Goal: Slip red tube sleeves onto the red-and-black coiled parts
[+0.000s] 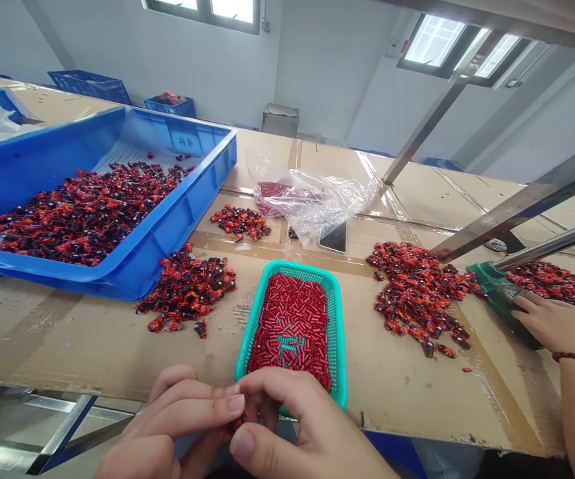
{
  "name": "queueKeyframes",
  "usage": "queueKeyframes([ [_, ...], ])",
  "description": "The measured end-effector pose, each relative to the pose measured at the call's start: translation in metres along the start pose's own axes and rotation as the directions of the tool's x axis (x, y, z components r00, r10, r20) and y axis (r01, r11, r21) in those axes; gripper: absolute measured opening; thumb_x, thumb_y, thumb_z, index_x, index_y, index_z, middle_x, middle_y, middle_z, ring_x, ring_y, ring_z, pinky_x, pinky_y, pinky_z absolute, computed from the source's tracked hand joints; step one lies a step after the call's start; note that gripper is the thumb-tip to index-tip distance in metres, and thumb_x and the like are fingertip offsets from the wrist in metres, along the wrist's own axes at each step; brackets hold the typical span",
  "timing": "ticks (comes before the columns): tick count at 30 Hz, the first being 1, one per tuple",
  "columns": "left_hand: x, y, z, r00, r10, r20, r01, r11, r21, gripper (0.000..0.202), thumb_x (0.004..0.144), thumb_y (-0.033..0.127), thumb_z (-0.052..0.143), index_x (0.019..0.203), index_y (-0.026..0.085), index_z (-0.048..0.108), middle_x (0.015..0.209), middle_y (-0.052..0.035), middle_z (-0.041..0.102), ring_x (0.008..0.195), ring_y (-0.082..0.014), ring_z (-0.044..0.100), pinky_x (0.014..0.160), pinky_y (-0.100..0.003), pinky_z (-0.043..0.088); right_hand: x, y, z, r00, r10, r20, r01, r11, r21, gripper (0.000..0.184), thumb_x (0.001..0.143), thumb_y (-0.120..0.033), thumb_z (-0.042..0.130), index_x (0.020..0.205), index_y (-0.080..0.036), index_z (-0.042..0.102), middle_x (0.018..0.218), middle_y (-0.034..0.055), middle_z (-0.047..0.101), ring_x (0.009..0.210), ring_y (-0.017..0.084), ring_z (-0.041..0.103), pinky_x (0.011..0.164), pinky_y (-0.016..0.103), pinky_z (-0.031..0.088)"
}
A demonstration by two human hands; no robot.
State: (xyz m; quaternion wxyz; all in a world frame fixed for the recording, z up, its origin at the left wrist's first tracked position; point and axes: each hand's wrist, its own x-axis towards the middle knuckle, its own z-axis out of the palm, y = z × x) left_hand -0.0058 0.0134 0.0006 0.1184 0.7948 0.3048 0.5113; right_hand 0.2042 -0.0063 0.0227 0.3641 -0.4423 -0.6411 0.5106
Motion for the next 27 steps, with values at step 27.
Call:
queueKeyframes([
  [27, 0.001, -0.002, 0.004, 0.989, -0.138, 0.045, 0.145, 0.946, -0.289, 0.036, 0.095, -0.003, 0.063, 0.085, 0.024, 0.041, 0.106, -0.0031, 0.084, 0.08, -0.0137, 0.079, 0.078, -0.032, 0.06, 0.014, 0.016, 0.019, 0.985, 0.161, 0.069, -0.175, 0.907, 0.383, 0.054, 0.093, -0.067, 0.064, 0.074, -0.017, 0.073, 0.062, -0.0003, 0.055, 0.061, 0.013, 0.048, 0.061, 0.026, 0.04],
])
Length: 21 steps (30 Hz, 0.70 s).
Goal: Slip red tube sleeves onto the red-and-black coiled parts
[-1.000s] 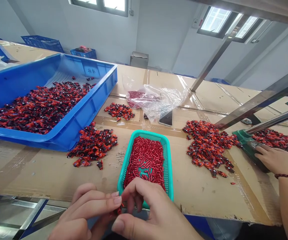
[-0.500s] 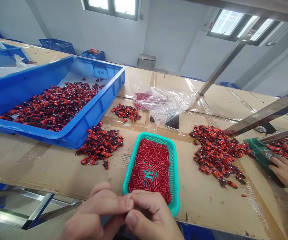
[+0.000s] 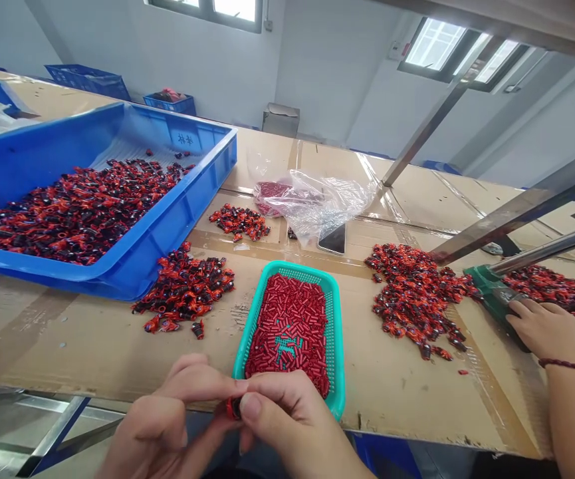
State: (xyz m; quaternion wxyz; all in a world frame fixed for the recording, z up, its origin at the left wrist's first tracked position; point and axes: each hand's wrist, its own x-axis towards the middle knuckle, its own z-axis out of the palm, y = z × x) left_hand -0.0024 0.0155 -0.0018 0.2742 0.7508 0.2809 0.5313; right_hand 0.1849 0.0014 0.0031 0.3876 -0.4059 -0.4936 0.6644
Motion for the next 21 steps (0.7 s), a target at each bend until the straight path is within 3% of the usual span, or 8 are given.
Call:
queueKeyframes([
  [6, 0.004, 0.005, 0.007, 1.0, -0.007, -0.025, 0.008, 0.999, 0.047, 0.036, 0.095, -0.005, 0.063, 0.087, 0.024, 0.042, 0.103, -0.0001, 0.084, 0.08, -0.0118, 0.079, 0.077, -0.03, 0.06, 0.002, -0.001, 0.006, 0.998, -0.064, -0.014, 0.064, 0.998, -0.016, 0.058, 0.091, -0.07, 0.064, 0.067, -0.017, 0.067, 0.064, -0.0001, 0.053, 0.061, 0.013, 0.048, 0.056, 0.026, 0.038],
  [9, 0.008, 0.0, 0.001, 0.998, 0.063, 0.019, -0.065, 0.986, 0.156, 0.025, 0.097, 0.001, 0.061, 0.098, 0.023, 0.05, 0.109, -0.005, 0.082, 0.097, -0.0146, 0.078, 0.087, -0.029, 0.058, -0.007, -0.001, -0.007, 0.992, -0.107, -0.066, 0.096, 0.983, -0.157, 0.053, 0.097, -0.066, 0.059, 0.085, -0.019, 0.079, 0.068, 0.0028, 0.065, 0.061, 0.015, 0.057, 0.058, 0.026, 0.048],
  [11, 0.006, -0.011, -0.011, 0.99, 0.091, 0.109, -0.124, 0.926, 0.356, 0.019, 0.098, 0.003, 0.058, 0.107, 0.02, 0.058, 0.121, -0.0097, 0.079, 0.115, -0.0196, 0.072, 0.101, -0.034, 0.05, -0.016, 0.0, -0.031, 0.962, -0.184, -0.202, 0.105, 0.931, -0.349, 0.045, 0.101, -0.06, 0.057, 0.104, -0.022, 0.082, 0.08, 0.0061, 0.077, 0.066, 0.018, 0.067, 0.061, 0.028, 0.055],
  [13, -0.001, -0.029, -0.029, 0.98, 0.038, 0.197, -0.144, 0.818, 0.556, 0.027, 0.097, 0.0, 0.053, 0.112, 0.02, 0.064, 0.13, -0.0086, 0.077, 0.126, -0.0239, 0.065, 0.11, -0.038, 0.037, -0.024, 0.002, -0.067, 0.872, -0.316, -0.373, 0.015, 0.78, -0.626, 0.04, 0.102, -0.055, 0.058, 0.112, -0.024, 0.081, 0.097, 0.009, 0.082, 0.075, 0.022, 0.074, 0.065, 0.031, 0.06],
  [15, -0.011, -0.049, -0.044, 0.968, -0.057, 0.246, -0.13, 0.721, 0.68, 0.033, 0.097, -0.001, 0.049, 0.114, 0.022, 0.067, 0.13, -0.0044, 0.078, 0.126, -0.0266, 0.064, 0.109, -0.041, 0.031, -0.03, 0.006, -0.11, 0.768, -0.447, -0.458, -0.214, 0.494, -0.842, 0.049, 0.098, -0.063, 0.058, 0.108, -0.022, 0.081, 0.102, 0.0116, 0.083, 0.081, 0.026, 0.076, 0.07, 0.035, 0.061],
  [16, -0.015, -0.058, -0.05, 0.963, -0.093, 0.253, -0.122, 0.687, 0.716, 0.033, 0.098, 0.0, 0.049, 0.114, 0.022, 0.068, 0.128, -0.0038, 0.078, 0.124, -0.0283, 0.064, 0.108, -0.043, 0.03, -0.031, 0.009, -0.13, 0.72, -0.495, -0.487, -0.346, 0.352, -0.869, 0.06, 0.097, -0.071, 0.05, 0.104, -0.021, 0.08, 0.098, 0.0123, 0.083, 0.079, 0.027, 0.076, 0.07, 0.039, 0.06],
  [18, -0.02, -0.074, -0.056, 0.959, -0.132, 0.25, -0.105, 0.656, 0.748, 0.03, 0.098, 0.002, 0.05, 0.112, 0.022, 0.069, 0.123, -0.0051, 0.08, 0.12, -0.0311, 0.065, 0.105, -0.045, 0.03, -0.031, 0.016, -0.164, 0.674, -0.534, -0.51, -0.469, 0.225, -0.854, 0.081, 0.091, -0.086, 0.038, 0.095, -0.017, 0.08, 0.087, 0.0167, 0.08, 0.077, 0.034, 0.074, 0.069, 0.047, 0.058],
  [21, -0.019, -0.084, -0.053, 0.963, -0.112, 0.246, -0.108, 0.675, 0.729, 0.029, 0.099, 0.002, 0.049, 0.108, 0.02, 0.07, 0.113, -0.0071, 0.081, 0.115, -0.0322, 0.067, 0.102, -0.045, 0.031, -0.029, 0.023, -0.187, 0.65, -0.563, -0.51, -0.524, 0.154, -0.838, 0.099, 0.086, -0.095, 0.026, 0.092, -0.012, 0.079, 0.078, 0.0218, 0.075, 0.077, 0.041, 0.069, 0.07, 0.055, 0.053],
])
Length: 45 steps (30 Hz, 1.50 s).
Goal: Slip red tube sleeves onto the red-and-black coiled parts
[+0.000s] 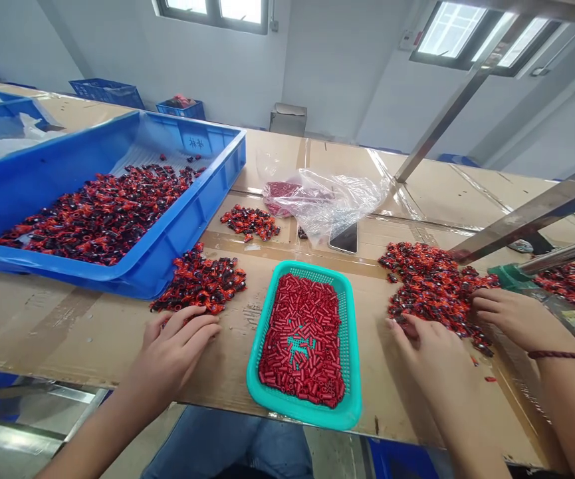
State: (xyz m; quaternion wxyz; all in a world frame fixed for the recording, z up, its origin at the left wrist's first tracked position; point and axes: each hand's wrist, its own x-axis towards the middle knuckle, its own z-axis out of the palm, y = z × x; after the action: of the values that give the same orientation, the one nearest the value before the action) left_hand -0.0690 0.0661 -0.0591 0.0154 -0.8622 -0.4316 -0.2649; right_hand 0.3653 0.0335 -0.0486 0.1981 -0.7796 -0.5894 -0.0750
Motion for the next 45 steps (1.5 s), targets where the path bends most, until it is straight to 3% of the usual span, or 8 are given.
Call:
queueKeyframes([
  [5, 0.007, 0.011, -0.003, 0.995, -0.021, -0.093, 0.002, 0.98, -0.198, 0.02, 0.104, 0.008, 0.051, 0.108, 0.023, 0.064, 0.104, -0.0039, 0.078, 0.105, -0.0223, 0.07, 0.1, -0.038, 0.04, -0.014, -0.035, -0.013, 0.965, -0.225, -0.135, 0.229, 0.973, 0.016, 0.073, 0.103, -0.072, 0.036, 0.116, -0.01, 0.072, 0.1, 0.0205, 0.074, 0.095, 0.036, 0.068, 0.087, 0.05, 0.052],
  [10, 0.011, 0.027, -0.015, 0.985, -0.135, -0.104, 0.074, 0.888, -0.454, 0.005, 0.107, 0.02, 0.055, 0.106, 0.024, 0.059, 0.101, -0.0036, 0.071, 0.099, -0.0148, 0.071, 0.082, -0.022, 0.057, -0.032, -0.096, -0.023, 0.772, -0.635, 0.027, 0.603, 0.744, 0.287, 0.02, 0.11, -0.031, 0.049, 0.12, -0.025, 0.066, 0.105, 0.0057, 0.076, 0.097, 0.022, 0.068, 0.086, 0.035, 0.05],
  [15, 0.013, 0.039, -0.021, 0.964, -0.265, 0.018, 0.204, 0.697, -0.687, 0.015, 0.101, 0.018, 0.064, 0.111, 0.028, 0.069, 0.104, -0.0003, 0.071, 0.09, -0.012, 0.072, 0.075, -0.016, 0.059, -0.036, -0.113, -0.001, 0.739, -0.654, 0.159, 0.629, 0.756, 0.181, 0.016, 0.106, -0.024, 0.054, 0.101, -0.024, 0.069, 0.09, 0.0031, 0.076, 0.085, 0.025, 0.069, 0.079, 0.04, 0.043],
  [20, 0.008, 0.045, -0.021, 0.948, -0.315, -0.038, 0.206, 0.703, -0.681, 0.023, 0.095, 0.012, 0.069, 0.111, 0.028, 0.07, 0.095, 0.0038, 0.071, 0.087, -0.0088, 0.069, 0.085, -0.013, 0.056, -0.035, -0.113, 0.007, 0.717, -0.676, 0.17, 0.656, 0.737, 0.162, 0.022, 0.102, -0.015, 0.055, 0.084, -0.023, 0.064, 0.077, 0.0003, 0.071, 0.074, 0.022, 0.067, 0.075, 0.036, 0.04],
  [30, 0.011, 0.058, -0.033, 0.972, -0.194, -0.133, 0.053, 0.734, -0.678, 0.025, 0.094, 0.003, 0.066, 0.108, 0.024, 0.068, 0.102, 0.0005, 0.074, 0.1, -0.0099, 0.072, 0.093, -0.015, 0.057, -0.039, -0.114, 0.007, 0.726, -0.671, 0.151, 0.648, 0.741, 0.176, 0.029, 0.105, -0.013, 0.046, 0.084, -0.022, 0.065, 0.077, 0.0039, 0.069, 0.072, 0.025, 0.065, 0.07, 0.038, 0.044],
  [37, 0.01, 0.066, -0.033, 0.964, -0.176, -0.199, -0.002, 0.745, -0.667, 0.029, 0.091, -0.001, 0.066, 0.11, 0.02, 0.064, 0.1, -0.0008, 0.075, 0.097, -0.0117, 0.073, 0.089, -0.02, 0.059, -0.039, -0.134, -0.019, 0.804, -0.587, 0.09, 0.493, 0.744, 0.451, 0.018, 0.109, -0.018, 0.046, 0.109, -0.021, 0.063, 0.101, 0.0072, 0.072, 0.092, 0.019, 0.07, 0.079, 0.03, 0.059],
  [42, 0.012, 0.073, -0.038, 0.97, -0.101, -0.221, -0.052, 0.803, -0.594, 0.03, 0.091, 0.0, 0.068, 0.111, 0.021, 0.061, 0.098, -0.0001, 0.078, 0.092, -0.013, 0.077, 0.09, -0.026, 0.056, -0.047, -0.16, -0.049, 0.795, -0.569, 0.208, 0.135, 0.501, 0.855, 0.019, 0.105, -0.016, 0.055, 0.107, -0.025, 0.071, 0.096, 0.0025, 0.074, 0.087, 0.014, 0.073, 0.075, 0.022, 0.061],
  [45, 0.012, 0.077, -0.041, 0.975, -0.09, -0.204, -0.036, 0.839, -0.542, 0.03, 0.092, 0.002, 0.067, 0.112, 0.024, 0.059, 0.097, 0.0022, 0.08, 0.088, -0.0119, 0.078, 0.091, -0.027, 0.052, -0.053, -0.171, -0.054, 0.82, -0.561, 0.114, 0.109, 0.347, 0.932, 0.009, 0.1, -0.017, 0.068, 0.101, -0.024, 0.073, 0.093, 0.002, 0.076, 0.082, 0.014, 0.075, 0.074, 0.022, 0.063],
])
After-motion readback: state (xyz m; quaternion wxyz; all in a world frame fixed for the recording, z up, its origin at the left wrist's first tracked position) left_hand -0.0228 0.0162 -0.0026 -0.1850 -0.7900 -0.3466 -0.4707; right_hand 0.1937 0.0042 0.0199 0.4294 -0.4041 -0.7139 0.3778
